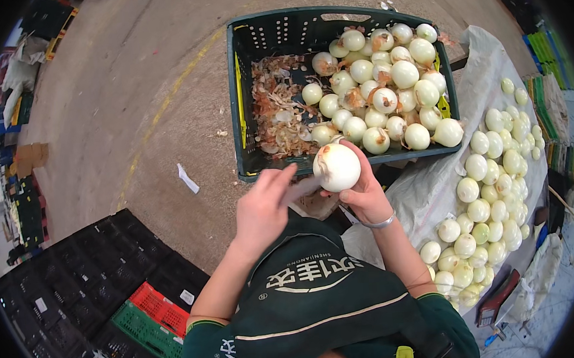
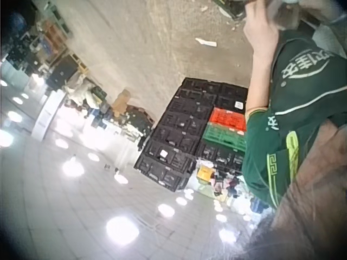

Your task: The person peels the outer skins from onions using a knife, tossing the skins into a plastic crate and placing the peeled onions onto a white sheet on a table.

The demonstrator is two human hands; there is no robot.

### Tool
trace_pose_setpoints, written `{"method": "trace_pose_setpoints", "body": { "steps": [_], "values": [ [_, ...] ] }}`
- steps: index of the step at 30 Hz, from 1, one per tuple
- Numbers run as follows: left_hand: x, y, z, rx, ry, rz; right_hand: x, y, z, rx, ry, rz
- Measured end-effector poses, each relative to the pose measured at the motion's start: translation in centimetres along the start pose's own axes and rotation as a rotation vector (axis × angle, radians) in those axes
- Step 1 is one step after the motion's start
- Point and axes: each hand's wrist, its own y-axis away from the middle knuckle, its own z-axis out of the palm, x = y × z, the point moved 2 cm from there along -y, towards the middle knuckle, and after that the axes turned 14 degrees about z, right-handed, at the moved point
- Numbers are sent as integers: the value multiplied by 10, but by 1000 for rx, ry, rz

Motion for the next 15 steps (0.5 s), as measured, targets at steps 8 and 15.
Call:
{"method": "trace_pose_setpoints", "body": {
  "steps": [8, 15],
  "values": [
    [14, -30, 13, 76, -170, 88, -17, 24, 6, 126, 630, -333],
    [1, -16, 68, 126, 392, -70, -56, 90, -34, 604, 1086, -678]
  ]
}}
